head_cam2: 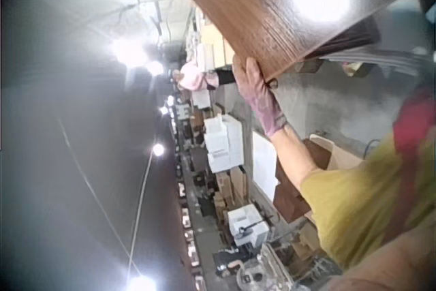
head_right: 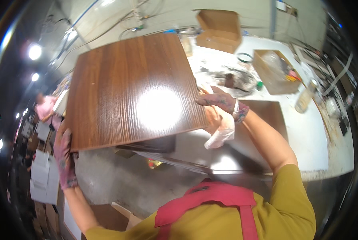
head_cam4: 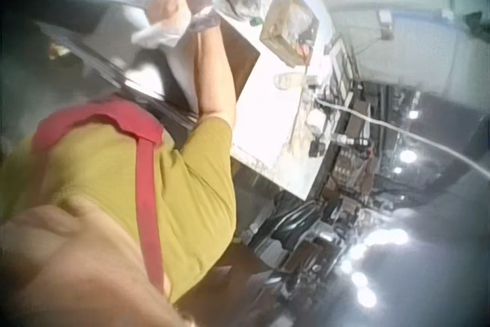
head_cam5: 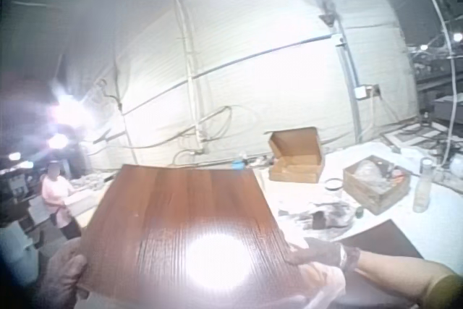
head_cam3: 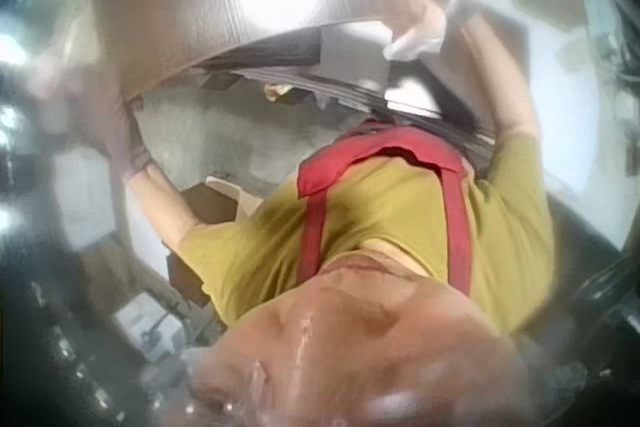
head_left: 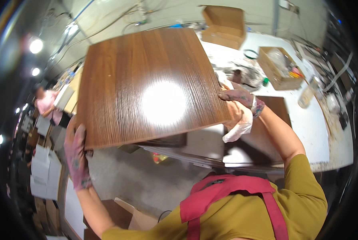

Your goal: The person wipes the surface of several wooden panels one at a time with a cloth dampened from a plastic bottle. The person picks up each panel from a stack, applies liquid to the cloth, wipes the panel, and places it into a new stack.

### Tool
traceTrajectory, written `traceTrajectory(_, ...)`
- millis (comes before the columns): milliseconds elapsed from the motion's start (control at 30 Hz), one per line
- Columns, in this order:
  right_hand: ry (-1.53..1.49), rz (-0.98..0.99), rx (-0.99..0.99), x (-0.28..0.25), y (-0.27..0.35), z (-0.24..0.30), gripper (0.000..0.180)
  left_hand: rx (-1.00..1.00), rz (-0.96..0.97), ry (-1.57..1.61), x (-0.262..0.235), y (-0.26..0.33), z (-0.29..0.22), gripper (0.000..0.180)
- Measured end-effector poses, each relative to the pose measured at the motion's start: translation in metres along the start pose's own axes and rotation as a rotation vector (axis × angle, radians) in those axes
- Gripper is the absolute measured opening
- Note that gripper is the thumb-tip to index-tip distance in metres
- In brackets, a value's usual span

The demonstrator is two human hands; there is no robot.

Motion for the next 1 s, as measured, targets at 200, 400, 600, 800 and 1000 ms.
traceTrajectory(200,0.012,-0.264,0.259,-0.068,0.185,0.007,0.04,-0.507,0.232,0.897,0.09,0.097,-0.012,0.049)
traceTrajectory(400,0.199,-0.61,0.476,-0.15,0.342,-0.056,0.06,-0.834,0.27,0.767,0.261,0.187,-0.007,0.029)
traceTrajectory(600,-0.021,-1.191,0.186,-0.179,0.408,-0.02,0.058,-0.843,0.61,1.099,0.334,0.224,-0.009,0.031)
traceTrajectory(800,0.953,-0.795,-0.503,-0.005,0.2,-0.034,0.033,-0.433,0.989,0.702,0.328,0.228,0.033,0.046)
traceTrajectory(1000,1.144,-0.821,0.0,-0.014,0.137,-0.154,0.024,-0.739,0.861,0.799,0.33,0.222,0.052,0.05)
Point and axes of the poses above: each hand's wrist, its own y-axis away from the middle knuckle, its own x-axis out of the palm, z = x × y, the point moved 1 cm from there along -y, towards the middle knuckle, and after that the axes turned 13 degrees about x, right-handed, at the moved point
